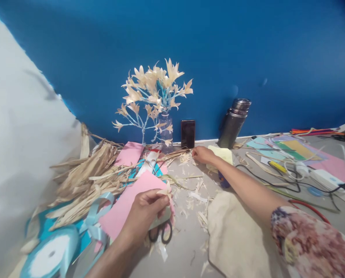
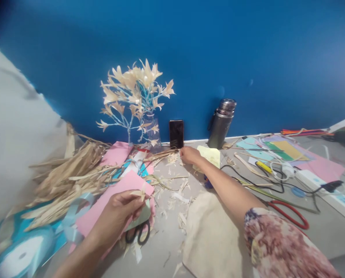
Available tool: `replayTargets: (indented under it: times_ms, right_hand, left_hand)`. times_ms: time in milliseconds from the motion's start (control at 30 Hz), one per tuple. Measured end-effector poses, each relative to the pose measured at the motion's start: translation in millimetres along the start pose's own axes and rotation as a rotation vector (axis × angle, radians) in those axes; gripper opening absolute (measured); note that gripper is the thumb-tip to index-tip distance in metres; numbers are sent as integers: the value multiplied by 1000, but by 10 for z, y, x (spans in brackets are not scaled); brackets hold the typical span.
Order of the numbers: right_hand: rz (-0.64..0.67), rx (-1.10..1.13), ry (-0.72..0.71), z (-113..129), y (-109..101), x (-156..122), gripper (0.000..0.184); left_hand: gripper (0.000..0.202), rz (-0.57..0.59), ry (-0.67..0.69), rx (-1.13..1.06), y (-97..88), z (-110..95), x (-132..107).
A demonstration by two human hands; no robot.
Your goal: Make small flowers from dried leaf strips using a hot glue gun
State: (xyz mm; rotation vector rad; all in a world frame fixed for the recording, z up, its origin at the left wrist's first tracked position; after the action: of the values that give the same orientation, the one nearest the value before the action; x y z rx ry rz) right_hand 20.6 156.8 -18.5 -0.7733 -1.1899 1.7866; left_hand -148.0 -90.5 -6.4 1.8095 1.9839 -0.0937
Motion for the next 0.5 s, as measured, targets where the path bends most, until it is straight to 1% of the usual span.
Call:
replayTargets:
  times_ms: [133, 167, 233, 267, 333, 367, 400, 433, 500]
  right_hand:
    - [-28, 157, -17, 22, -142, -87, 11]
    - [-26, 198, -28, 33, -191, -146, 12]
    - [-10, 354, -59, 73, -275, -326, 14]
    - [11, 457, -87, 110, -298, -445, 16]
    - [96, 1019, -181, 242, -298, -725, 21]
    - [147, 1220, -215, 315, -278, -873, 25]
    - [182, 1352, -234, 383, -251, -1015, 28]
    - [204, 1435, -250, 448, -220, -1145, 28]
    - [235, 1510, -282, 562, -155, -1357, 26]
  left_hand:
    - [28, 9, 19, 4, -5, -4, 7]
    - [29, 15, 24, 3, -9, -7, 13]
    - [30, 9, 42, -2, -27, -25, 27]
    - [30, -10, 60, -9, -40, -46, 31]
    - [29, -54, 101, -24, -51, -97, 28]
    - [29, -62, 108, -32, -38, -118, 21]
    - [29, -55, 104, -43, -9, -135, 13]
    - [29, -33, 87, -53, 33, -143, 4]
    - [29, 12, 64, -84, 137, -157, -14]
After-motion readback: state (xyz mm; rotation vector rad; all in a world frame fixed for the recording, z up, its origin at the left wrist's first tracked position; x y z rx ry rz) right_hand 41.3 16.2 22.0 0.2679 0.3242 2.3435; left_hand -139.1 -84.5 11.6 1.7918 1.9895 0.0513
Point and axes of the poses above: each hand's wrist, its own x-axis towards the middle knuckle, its own y-axis out of the palm, z = x × y, the point moved 5 cm from there along x, towards the middle knuckle, and after that the axes turned 4 degrees about -y, right-handed, at the moved point
